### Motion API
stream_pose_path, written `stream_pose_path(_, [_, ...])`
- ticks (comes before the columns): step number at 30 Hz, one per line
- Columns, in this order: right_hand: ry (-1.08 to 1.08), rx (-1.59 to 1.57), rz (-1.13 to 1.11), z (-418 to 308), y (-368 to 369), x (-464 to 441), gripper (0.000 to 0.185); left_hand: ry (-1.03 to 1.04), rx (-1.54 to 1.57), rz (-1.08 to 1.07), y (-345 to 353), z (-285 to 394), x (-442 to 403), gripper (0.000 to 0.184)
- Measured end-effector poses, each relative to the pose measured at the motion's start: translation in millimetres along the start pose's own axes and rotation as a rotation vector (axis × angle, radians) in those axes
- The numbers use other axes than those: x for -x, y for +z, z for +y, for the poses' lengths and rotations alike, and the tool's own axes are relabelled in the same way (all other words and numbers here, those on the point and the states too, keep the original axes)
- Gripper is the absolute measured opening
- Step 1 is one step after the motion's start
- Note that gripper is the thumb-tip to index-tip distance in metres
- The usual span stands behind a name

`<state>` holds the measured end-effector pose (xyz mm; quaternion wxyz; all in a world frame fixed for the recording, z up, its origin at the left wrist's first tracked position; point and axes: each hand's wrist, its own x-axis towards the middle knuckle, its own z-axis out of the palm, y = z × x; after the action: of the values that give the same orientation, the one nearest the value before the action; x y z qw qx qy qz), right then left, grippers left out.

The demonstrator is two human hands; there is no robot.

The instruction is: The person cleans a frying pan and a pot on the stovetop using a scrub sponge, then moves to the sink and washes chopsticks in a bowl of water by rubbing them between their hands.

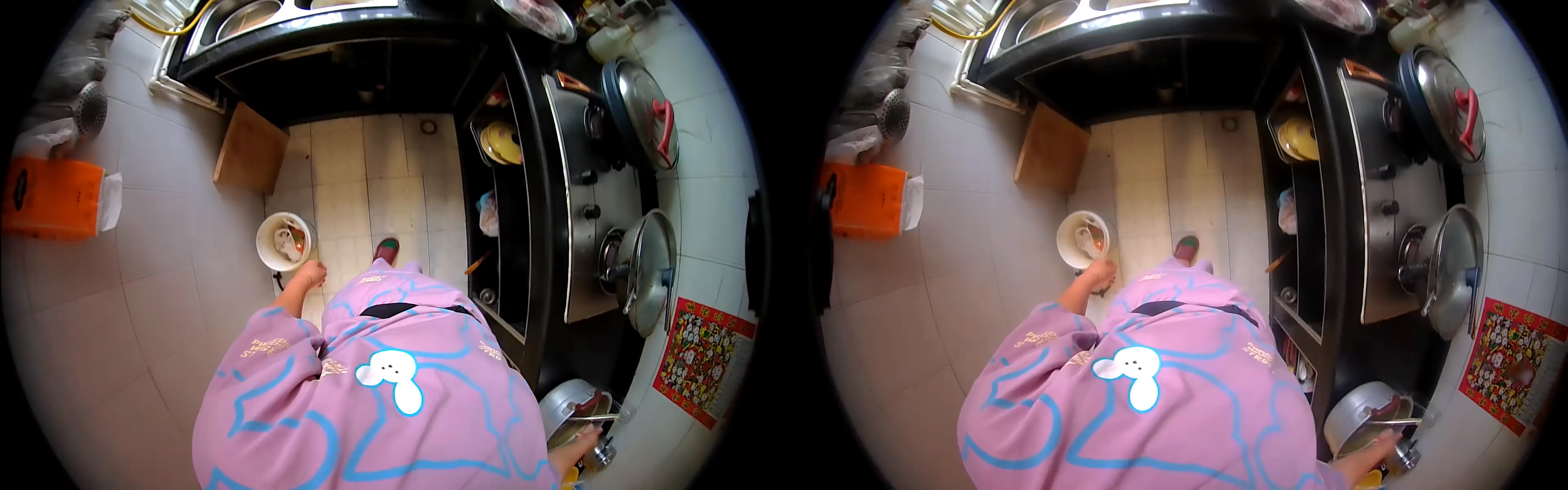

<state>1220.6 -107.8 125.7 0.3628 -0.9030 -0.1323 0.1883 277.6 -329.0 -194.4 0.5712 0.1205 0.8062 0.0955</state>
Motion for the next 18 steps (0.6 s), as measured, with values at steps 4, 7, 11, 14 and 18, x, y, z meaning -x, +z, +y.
stream_pose_path(4, [-0.369,-0.491,-0.017,-58,-5,-18,0.032,0.145,0.15,0.103,-67,59,11,0.028])
stream_pose_path(7, [-0.452,-0.756,-0.027,-173,81,176,0.041,0.214,0.227,0.181,-101,77,-6,0.029])
stream_pose_path(11, [-0.6,-1.151,-0.93,-246,200,303,0.054,0.162,0.052,0.281,-133,119,9,0.031])
stream_pose_path(14, [-0.274,-1.316,-1.242,-288,315,467,0.06,0.245,0.054,0.248,-137,138,-5,0.032])
stream_pose_path(18, [0.312,-1.288,-1.592,-315,433,593,0.061,0.238,0.063,0.108,-153,191,0,0.034])
